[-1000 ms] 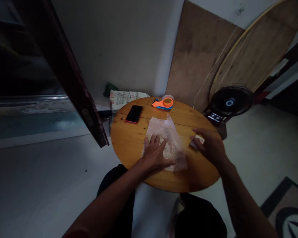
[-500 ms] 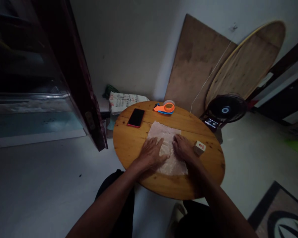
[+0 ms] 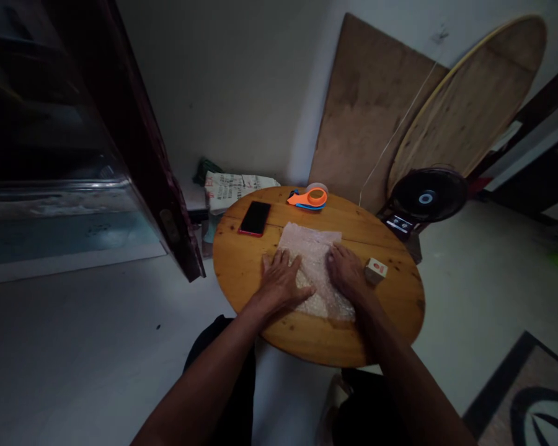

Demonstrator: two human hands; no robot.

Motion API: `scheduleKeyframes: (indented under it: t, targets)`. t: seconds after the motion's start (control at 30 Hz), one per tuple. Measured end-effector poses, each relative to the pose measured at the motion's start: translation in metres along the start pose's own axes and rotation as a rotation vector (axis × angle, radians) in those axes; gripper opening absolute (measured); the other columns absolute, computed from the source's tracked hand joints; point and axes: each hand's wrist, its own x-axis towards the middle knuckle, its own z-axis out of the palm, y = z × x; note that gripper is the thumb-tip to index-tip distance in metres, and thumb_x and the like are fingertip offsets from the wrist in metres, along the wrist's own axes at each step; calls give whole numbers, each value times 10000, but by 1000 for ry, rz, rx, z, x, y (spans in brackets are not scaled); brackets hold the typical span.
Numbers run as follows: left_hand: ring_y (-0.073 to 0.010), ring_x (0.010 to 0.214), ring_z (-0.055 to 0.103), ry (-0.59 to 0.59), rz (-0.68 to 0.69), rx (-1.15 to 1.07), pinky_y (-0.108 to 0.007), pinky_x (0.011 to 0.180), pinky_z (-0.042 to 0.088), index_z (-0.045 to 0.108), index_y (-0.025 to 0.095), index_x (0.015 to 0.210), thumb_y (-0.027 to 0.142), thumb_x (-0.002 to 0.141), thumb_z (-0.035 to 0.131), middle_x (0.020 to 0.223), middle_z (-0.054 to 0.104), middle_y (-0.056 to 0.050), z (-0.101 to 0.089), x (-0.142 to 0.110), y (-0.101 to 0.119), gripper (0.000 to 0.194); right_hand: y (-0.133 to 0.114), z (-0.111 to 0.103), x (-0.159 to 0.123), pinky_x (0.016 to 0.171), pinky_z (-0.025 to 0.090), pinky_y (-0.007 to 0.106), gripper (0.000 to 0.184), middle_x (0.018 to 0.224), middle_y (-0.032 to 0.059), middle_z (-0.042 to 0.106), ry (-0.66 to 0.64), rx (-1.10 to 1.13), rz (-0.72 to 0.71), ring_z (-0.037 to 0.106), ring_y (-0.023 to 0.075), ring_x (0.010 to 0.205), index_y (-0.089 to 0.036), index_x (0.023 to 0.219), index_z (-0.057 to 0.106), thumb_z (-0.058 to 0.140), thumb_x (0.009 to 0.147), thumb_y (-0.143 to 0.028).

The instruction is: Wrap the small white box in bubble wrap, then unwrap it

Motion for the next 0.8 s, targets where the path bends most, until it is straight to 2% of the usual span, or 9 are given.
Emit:
scheduleKeyframes:
  t: [0.1,0.23,0.37,0.43,0.53,0.63,0.8]
  targets:
    - [-413,1443,174,-37,14,7,-659,1128,56,365,226,1449,702,718,581,1545,287,-183,-4,-2,-2,899,3,-2,-5,1016,388,415,402,1359,147,549,-56,19,-65,525,288,1201,-127,1261,566,345,978,-308]
    - [-424,1443,169,-57,57,18,-678,1116,64,433,233,1399,660,707,627,1546,283,-187,-11,-9,-3,836,13,3,-5,1043,380,385,418,1366,151,546,-74,31,-86,517,269,1226,-105,1277,564,308,982,-255]
    - [-331,1478,120,-1,258,8,-548,1185,59,452,214,1385,479,790,622,1577,229,-151,-14,-13,8,673,17,9,-1,1039,390,399,410,1369,152,544,-74,45,-88,517,273,1228,-114,1272,572,321,973,-241]
    - [-297,1481,128,7,352,-20,-502,1200,69,432,217,1405,450,833,581,1582,226,-135,-11,-14,15,635,18,10,0,1034,396,412,404,1365,152,548,-69,50,-79,525,274,1219,-123,1263,578,326,968,-234]
    - [-341,1465,169,-39,361,-58,-578,1173,86,451,234,1395,564,855,522,1557,287,-145,-2,-12,22,637,20,10,-1,1022,413,415,402,1335,151,572,-37,84,-80,548,270,1190,-126,1247,587,319,973,-245]
    - [-392,1453,172,-76,337,-68,-653,1137,76,465,247,1387,672,805,525,1544,306,-161,6,-10,21,723,22,11,-3,1003,434,417,406,1286,156,604,19,135,-103,569,267,1155,-123,1204,611,303,981,-265]
    - [-403,1451,166,-59,352,-64,-673,1125,75,465,255,1387,693,762,567,1548,294,-163,9,-9,17,770,21,9,-3,986,450,435,371,1255,162,622,148,206,-125,574,267,1144,-130,1138,645,345,952,-245]
